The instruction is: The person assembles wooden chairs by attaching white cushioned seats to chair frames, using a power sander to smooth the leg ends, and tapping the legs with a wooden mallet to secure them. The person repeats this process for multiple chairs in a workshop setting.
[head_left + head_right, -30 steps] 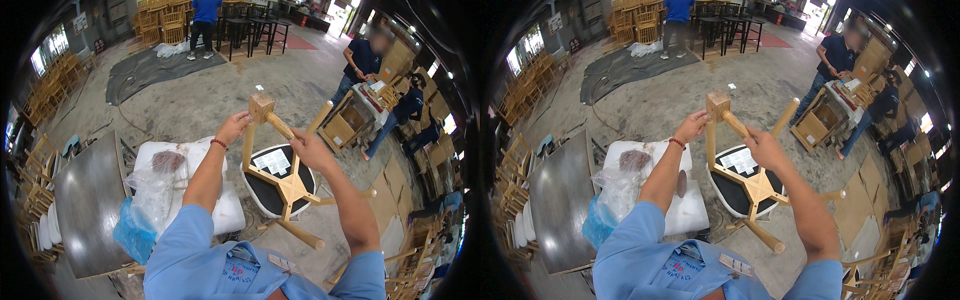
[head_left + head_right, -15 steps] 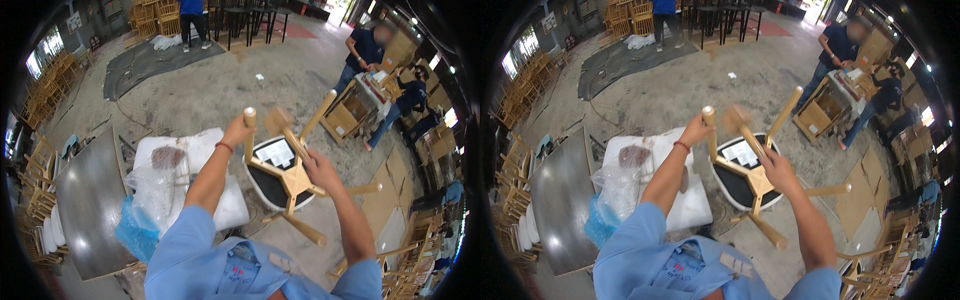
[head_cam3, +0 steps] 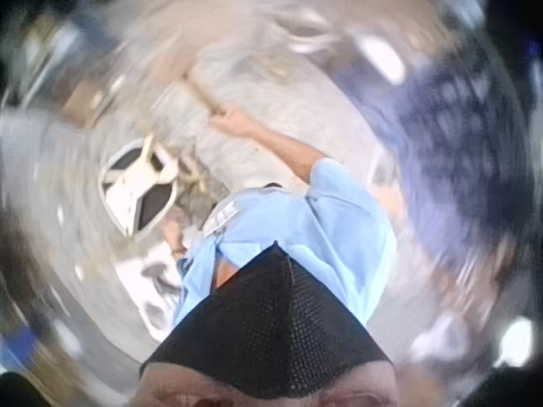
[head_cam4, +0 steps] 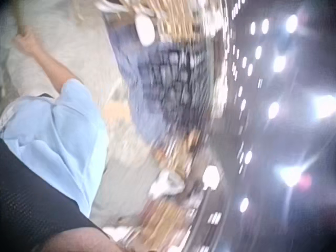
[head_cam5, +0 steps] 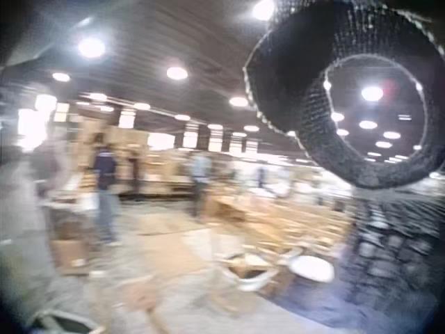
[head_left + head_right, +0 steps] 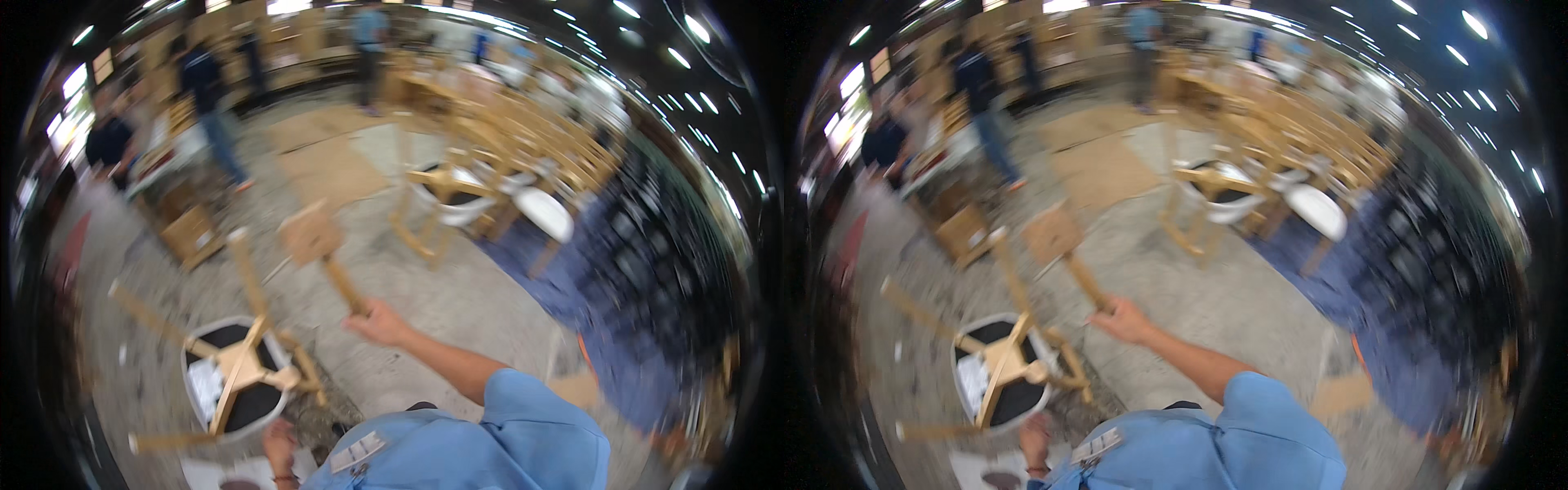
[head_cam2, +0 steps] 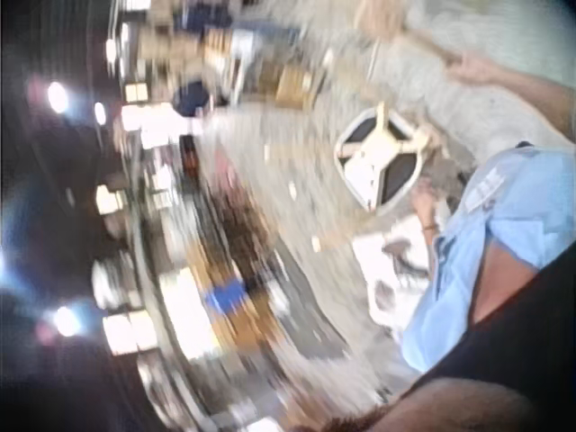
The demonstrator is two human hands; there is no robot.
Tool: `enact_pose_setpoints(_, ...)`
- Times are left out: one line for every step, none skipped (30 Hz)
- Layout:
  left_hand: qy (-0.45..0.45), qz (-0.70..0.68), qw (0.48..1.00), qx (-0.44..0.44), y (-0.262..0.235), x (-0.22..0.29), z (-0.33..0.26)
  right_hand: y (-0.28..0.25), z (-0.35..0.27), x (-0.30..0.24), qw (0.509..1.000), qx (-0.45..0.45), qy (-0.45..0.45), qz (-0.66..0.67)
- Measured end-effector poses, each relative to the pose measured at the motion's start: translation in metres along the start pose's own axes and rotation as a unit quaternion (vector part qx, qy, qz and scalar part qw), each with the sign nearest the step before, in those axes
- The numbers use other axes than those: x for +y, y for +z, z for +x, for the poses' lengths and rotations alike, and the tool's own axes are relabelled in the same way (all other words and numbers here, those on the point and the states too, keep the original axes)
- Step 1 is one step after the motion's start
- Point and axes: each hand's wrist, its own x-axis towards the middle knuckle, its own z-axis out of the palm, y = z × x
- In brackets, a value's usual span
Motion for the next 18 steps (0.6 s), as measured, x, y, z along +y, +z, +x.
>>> enact_pose_setpoints(-0.047, 0.003, 0.996, -0.075, 0.041, -0.006, -0.008, -0.013, -0.024, 0.022, 0.996, -0.012, 0.072, 0.042)
enact_pose_setpoints(-0.08, 0.01, 0.983, -0.163, 0.082, -0.005, -0.001, -0.025, -0.05, 0.053, 0.997, 0.008, 0.059, 0.053)
enact_pose_setpoints(-0.086, -0.011, 0.978, -0.19, 0.125, -0.003, 0.005, -0.036, -0.074, 0.082, 0.991, -0.009, 0.117, 0.061)
enact_pose_setpoints(-0.097, -0.035, 0.973, -0.204, 0.166, -0.003, 0.007, -0.039, -0.098, 0.099, 0.99, 0.015, 0.118, 0.076)
enact_pose_setpoints(-0.111, -0.06, 0.968, -0.215, 0.207, -0.002, 0.002, -0.043, -0.122, 0.112, 0.988, 0.035, 0.116, 0.09)
enact_pose_setpoints(-0.124, -0.054, 0.957, -0.257, 0.254, 0.019, -0.014, -0.058, -0.143, 0.123, 0.988, 0.049, 0.132, 0.063)
enact_pose_setpoints(-0.103, -0.059, 0.955, -0.271, 0.288, 0.026, -0.019, -0.069, -0.156, 0.123, 0.988, 0.046, 0.14, 0.039)
enact_pose_setpoints(-0.083, -0.068, 0.952, -0.287, 0.321, 0.024, -0.026, -0.079, -0.167, 0.126, 0.987, 0.075, 0.13, 0.049)
enact_pose_setpoints(-0.067, -0.079, 0.948, -0.303, 0.353, 0.023, -0.036, -0.09, -0.178, 0.131, 0.985, 0.103, 0.123, 0.057)
enact_pose_setpoints(-0.09, -0.052, 0.942, -0.32, 0.384, 0.03, -0.053, -0.104, -0.191, 0.136, 0.982, 0.133, 0.118, 0.063)
enact_pose_setpoints(-0.093, -0.046, 0.934, -0.342, 0.411, 0.031, -0.068, -0.119, -0.203, 0.135, 0.975, 0.176, 0.121, 0.06)
enact_pose_setpoints(-0.097, -0.041, 0.928, -0.357, 0.422, 0.026, -0.082, -0.122, -0.217, 0.131, 0.968, 0.212, 0.125, 0.058)
enact_pose_setpoints(-0.096, -0.044, 0.922, -0.374, 0.441, 0.025, -0.091, -0.136, -0.225, 0.125, 0.96, 0.246, 0.123, 0.049)
enact_pose_setpoints(-0.096, -0.039, 0.913, -0.394, 0.455, 0.025, -0.099, -0.149, -0.235, 0.119, 0.953, 0.263, 0.139, 0.059)
enact_pose_setpoints(-0.095, -0.037, 0.905, -0.413, 0.468, 0.025, -0.108, -0.161, -0.248, 0.117, 0.946, 0.278, 0.154, 0.067)
enact_pose_setpoints(-0.094, -0.036, 0.897, -0.43, 0.479, 0.024, -0.115, -0.171, -0.258, 0.113, 0.939, 0.291, 0.169, 0.076)
enact_pose_setpoints(-0.098, -0.037, 0.894, -0.436, 0.486, 0.024, -0.122, -0.178, -0.264, 0.115, 0.938, 0.299, 0.159, 0.074)
enact_pose_setpoints(-0.101, -0.034, 0.888, -0.448, 0.492, 0.028, -0.134, -0.181, -0.271, 0.124, 0.935, 0.314, 0.148, 0.072)
